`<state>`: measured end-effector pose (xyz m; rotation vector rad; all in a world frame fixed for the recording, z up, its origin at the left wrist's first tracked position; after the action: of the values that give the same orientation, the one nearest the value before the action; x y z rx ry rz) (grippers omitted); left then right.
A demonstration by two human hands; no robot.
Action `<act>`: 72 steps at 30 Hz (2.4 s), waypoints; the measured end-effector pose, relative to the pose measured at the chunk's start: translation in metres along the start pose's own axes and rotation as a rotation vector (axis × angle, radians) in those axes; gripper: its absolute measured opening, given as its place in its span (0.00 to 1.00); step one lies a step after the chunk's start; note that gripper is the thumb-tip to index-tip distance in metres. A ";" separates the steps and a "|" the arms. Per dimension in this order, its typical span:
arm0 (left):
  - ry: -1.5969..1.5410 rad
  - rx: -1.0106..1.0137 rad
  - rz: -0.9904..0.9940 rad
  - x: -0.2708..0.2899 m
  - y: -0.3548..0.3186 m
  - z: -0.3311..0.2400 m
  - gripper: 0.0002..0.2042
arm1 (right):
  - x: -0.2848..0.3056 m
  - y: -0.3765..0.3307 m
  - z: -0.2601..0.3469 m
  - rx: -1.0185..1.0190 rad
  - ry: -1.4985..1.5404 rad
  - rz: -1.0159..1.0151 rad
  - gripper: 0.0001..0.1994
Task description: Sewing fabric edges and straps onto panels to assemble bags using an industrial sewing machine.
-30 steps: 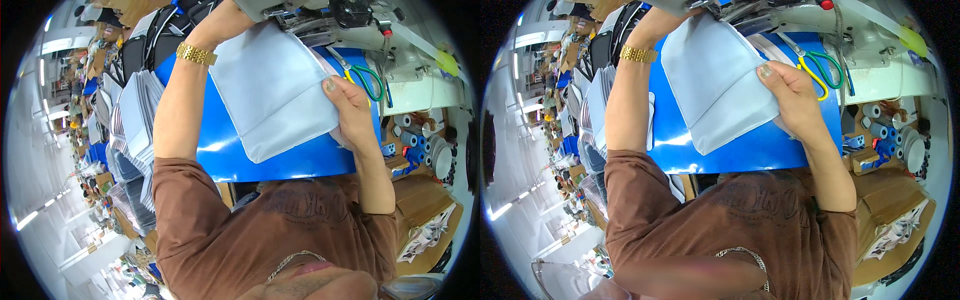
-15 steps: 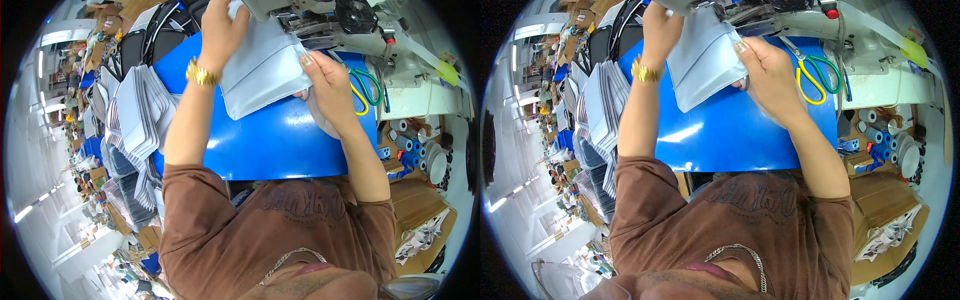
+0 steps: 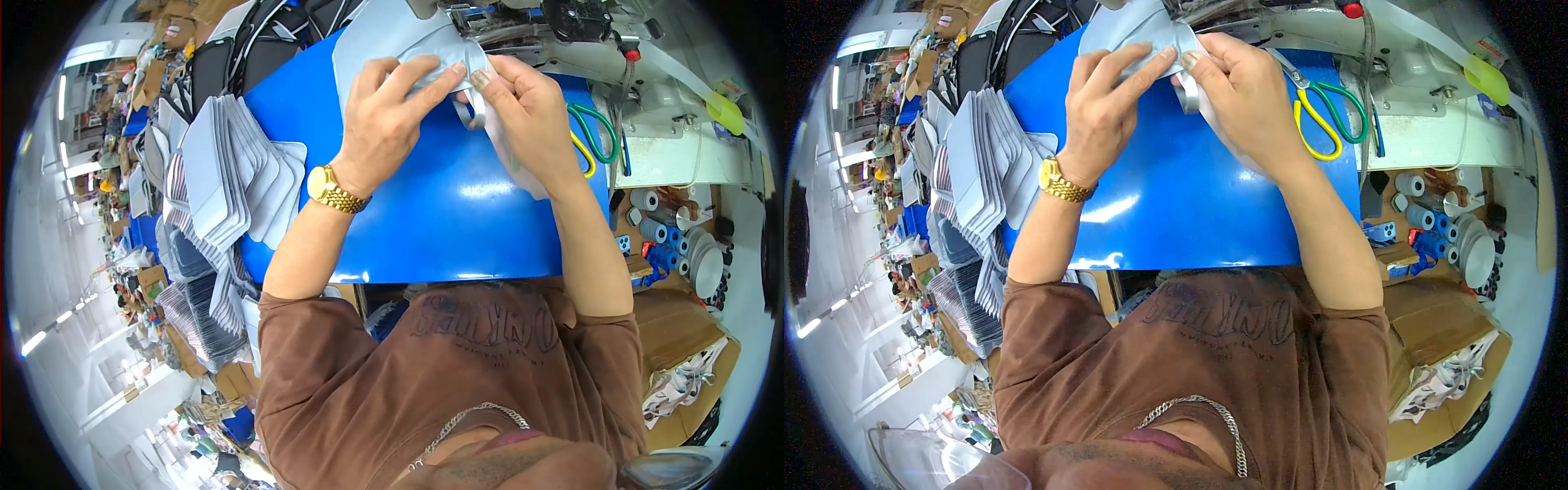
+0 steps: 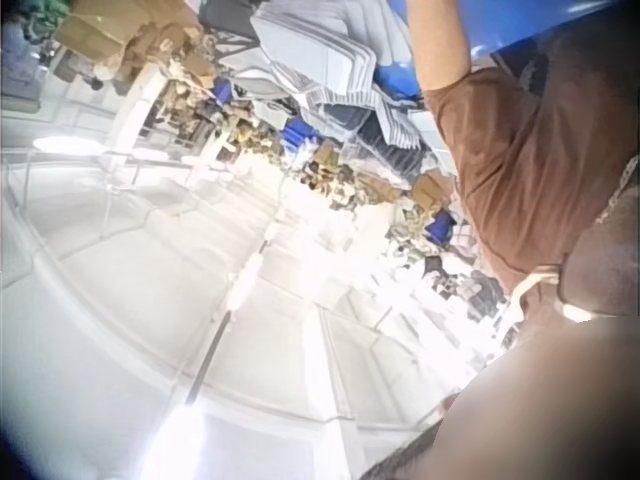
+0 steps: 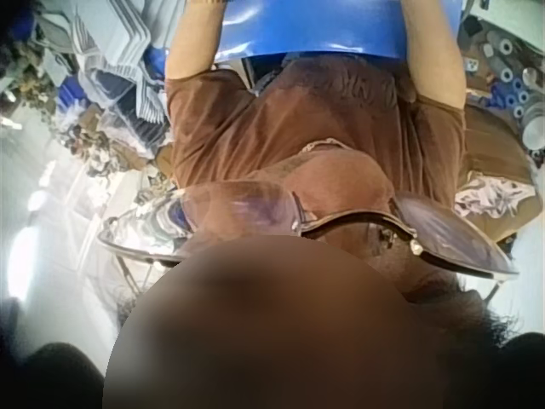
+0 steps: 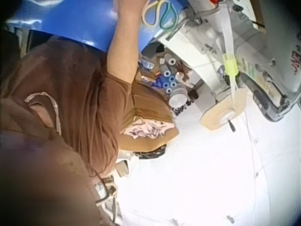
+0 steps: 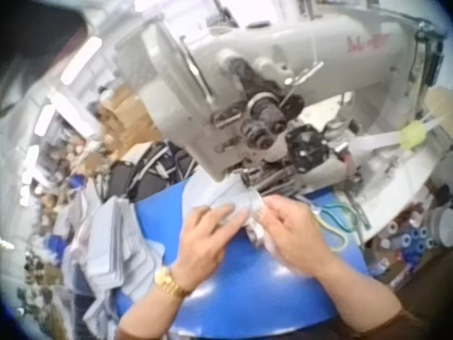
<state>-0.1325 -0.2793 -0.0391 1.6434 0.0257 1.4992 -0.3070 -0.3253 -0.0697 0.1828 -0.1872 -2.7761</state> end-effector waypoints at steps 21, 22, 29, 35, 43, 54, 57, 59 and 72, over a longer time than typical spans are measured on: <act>0.109 0.215 0.435 0.023 0.072 -0.042 0.08 | 0.010 0.003 0.001 0.020 -0.339 -0.063 0.10; -0.036 0.292 0.392 0.025 0.065 -0.042 0.14 | 0.014 0.003 0.000 0.022 -0.339 -0.070 0.10; -0.266 0.231 0.236 0.017 -0.030 -0.087 0.28 | 0.025 0.000 -0.014 -0.027 -0.096 0.109 0.13; -0.286 0.046 0.122 0.034 -0.039 -0.097 0.27 | 0.024 0.003 -0.017 0.023 -0.023 0.124 0.13; -0.216 0.005 0.278 0.062 0.003 -0.063 0.26 | 0.015 0.001 -0.011 -0.056 0.050 0.079 0.14; -0.115 -0.109 0.345 0.047 0.026 -0.008 0.31 | 0.015 0.002 -0.001 -0.054 0.037 0.168 0.14; -0.063 -0.144 0.333 0.041 0.030 0.003 0.31 | 0.014 0.002 -0.002 -0.082 0.062 0.167 0.14; -0.034 -0.170 0.311 0.038 0.033 0.010 0.31 | 0.013 0.002 -0.002 -0.081 0.056 0.157 0.14; 0.155 0.042 0.333 0.032 0.067 -0.031 0.12 | 0.009 0.001 0.001 -0.056 0.002 0.123 0.13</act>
<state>-0.1841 -0.2842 0.0222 1.6174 -0.1387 1.8872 -0.3154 -0.3297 -0.0691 0.1544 -0.1160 -2.6556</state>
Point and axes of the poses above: each hand's wrist, its own y-axis towards the middle knuckle, its own x-axis out of the back of the hand, z = x × y, the point moved 2 cm from there along y, towards the middle knuckle, and after that the axes turned 5 degrees about -x, right-handed, at the moved point
